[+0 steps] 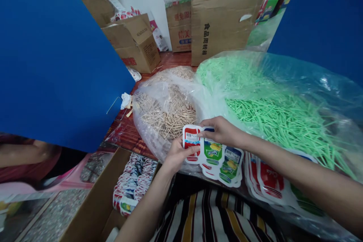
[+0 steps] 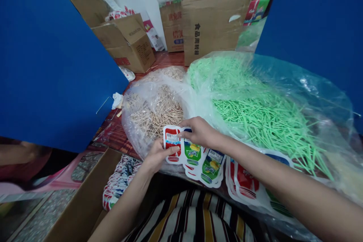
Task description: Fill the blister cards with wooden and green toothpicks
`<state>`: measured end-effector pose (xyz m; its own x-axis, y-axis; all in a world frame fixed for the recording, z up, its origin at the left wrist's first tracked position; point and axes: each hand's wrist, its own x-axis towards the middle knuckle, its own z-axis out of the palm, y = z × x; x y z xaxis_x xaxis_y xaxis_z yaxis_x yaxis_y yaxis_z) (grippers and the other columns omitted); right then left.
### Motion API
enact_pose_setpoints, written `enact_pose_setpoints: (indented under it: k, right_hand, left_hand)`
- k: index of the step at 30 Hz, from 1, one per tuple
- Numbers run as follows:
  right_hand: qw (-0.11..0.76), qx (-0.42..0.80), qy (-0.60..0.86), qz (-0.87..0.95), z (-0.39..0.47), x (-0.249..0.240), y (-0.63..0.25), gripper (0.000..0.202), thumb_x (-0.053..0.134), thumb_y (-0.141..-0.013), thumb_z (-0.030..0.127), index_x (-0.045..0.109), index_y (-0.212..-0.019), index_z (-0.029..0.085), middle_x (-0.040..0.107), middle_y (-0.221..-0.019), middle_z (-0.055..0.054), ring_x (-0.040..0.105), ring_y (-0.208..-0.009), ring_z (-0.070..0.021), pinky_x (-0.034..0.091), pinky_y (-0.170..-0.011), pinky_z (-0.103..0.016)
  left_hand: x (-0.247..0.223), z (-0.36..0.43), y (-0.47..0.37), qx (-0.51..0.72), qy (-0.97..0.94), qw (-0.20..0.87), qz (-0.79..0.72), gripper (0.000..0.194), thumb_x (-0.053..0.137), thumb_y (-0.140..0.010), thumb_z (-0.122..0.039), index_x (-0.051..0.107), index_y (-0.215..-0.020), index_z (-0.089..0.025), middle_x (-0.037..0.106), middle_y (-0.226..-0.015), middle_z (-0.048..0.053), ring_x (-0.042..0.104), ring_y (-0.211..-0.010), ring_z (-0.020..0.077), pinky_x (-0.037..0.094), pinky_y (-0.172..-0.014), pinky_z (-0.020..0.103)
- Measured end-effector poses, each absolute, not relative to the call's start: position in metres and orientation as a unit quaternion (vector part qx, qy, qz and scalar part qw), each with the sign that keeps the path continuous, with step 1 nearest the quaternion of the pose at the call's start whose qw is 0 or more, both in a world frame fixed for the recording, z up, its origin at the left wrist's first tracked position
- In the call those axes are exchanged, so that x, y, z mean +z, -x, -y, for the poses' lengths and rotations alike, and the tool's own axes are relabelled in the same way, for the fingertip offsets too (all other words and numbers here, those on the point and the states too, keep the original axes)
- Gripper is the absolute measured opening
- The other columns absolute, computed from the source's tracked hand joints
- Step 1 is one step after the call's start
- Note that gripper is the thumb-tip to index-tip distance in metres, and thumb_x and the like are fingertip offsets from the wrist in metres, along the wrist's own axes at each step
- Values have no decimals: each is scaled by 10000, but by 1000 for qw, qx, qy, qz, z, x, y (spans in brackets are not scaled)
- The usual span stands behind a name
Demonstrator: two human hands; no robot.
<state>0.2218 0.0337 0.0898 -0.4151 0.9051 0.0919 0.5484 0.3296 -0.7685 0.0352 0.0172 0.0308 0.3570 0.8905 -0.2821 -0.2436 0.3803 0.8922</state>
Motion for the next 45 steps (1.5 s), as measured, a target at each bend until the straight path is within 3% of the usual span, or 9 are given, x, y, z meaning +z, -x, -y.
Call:
enact_pose_setpoints:
  k: [7,12,17,24,27,32,40,45]
  right_hand:
    - [250,334,446,792,-30,85,-222,239,606,-808,357,702,-945,187,711,-811,-24,623,-714,-165,425,-625,-244]
    - [208,294,489,794,-29,84,-226,214,586,-817,364,708,-791,191,644,-603,2,524,-539,-122,330,-514,-229]
    - [210,287,478,803,-28,88,-229,246,590,-813,402,692,-890,192,661,-677,-3,515,-562,-120,319,-529,-233]
    - [254,277,474,796,-28,85,-226,278,502,-874,347,642,-726,157,603,-607,11,510,-563,-110,298,-525,-229]
    - [258,272,474,797,-29,84,-225,287,504,-878,364,652,-745,157,618,-639,1,526,-583,-116,307,-539,-231]
    - [242,228,464,821,-30,89,-222,250,473,-901,258,658,-766,158,641,-747,-35,565,-680,-131,333,-606,-234]
    - [202,74,493,843,-26,95,-222,226,418,-900,193,554,-724,150,568,-752,-47,518,-701,-146,303,-611,-247]
    - [227,159,507,817,-31,94,-224,236,446,-911,306,535,-748,161,549,-707,-15,481,-623,-118,282,-579,-233]
  left_hand:
    - [31,-19,-40,404,-430,681,-433,274,834,-526,-245,711,-734,-117,713,-669,22,624,-557,138,511,-565,253]
    - [33,-17,-46,374,-451,683,-436,263,800,-583,-327,718,-711,-113,706,-645,22,613,-552,137,512,-585,264]
    - [30,-16,-46,380,-453,676,-439,255,802,-585,-321,710,-687,-106,700,-642,25,608,-547,138,505,-577,268]
    - [33,-18,-46,384,-445,684,-432,275,812,-576,-286,699,-761,-116,703,-669,23,609,-553,135,500,-551,254]
    - [35,-19,-46,405,-421,677,-447,307,827,-538,-300,700,-744,-112,698,-636,24,611,-532,142,504,-556,266]
    - [35,-21,-45,416,-395,686,-447,301,845,-498,-285,696,-693,-111,693,-608,19,601,-512,131,491,-561,260]
    - [37,-20,-46,390,-416,719,-397,303,818,-572,-264,702,-811,-118,719,-702,34,632,-591,140,511,-619,268]
    - [33,-22,-43,386,-412,712,-417,264,798,-598,-270,696,-778,-105,704,-648,33,618,-546,139,507,-577,268]
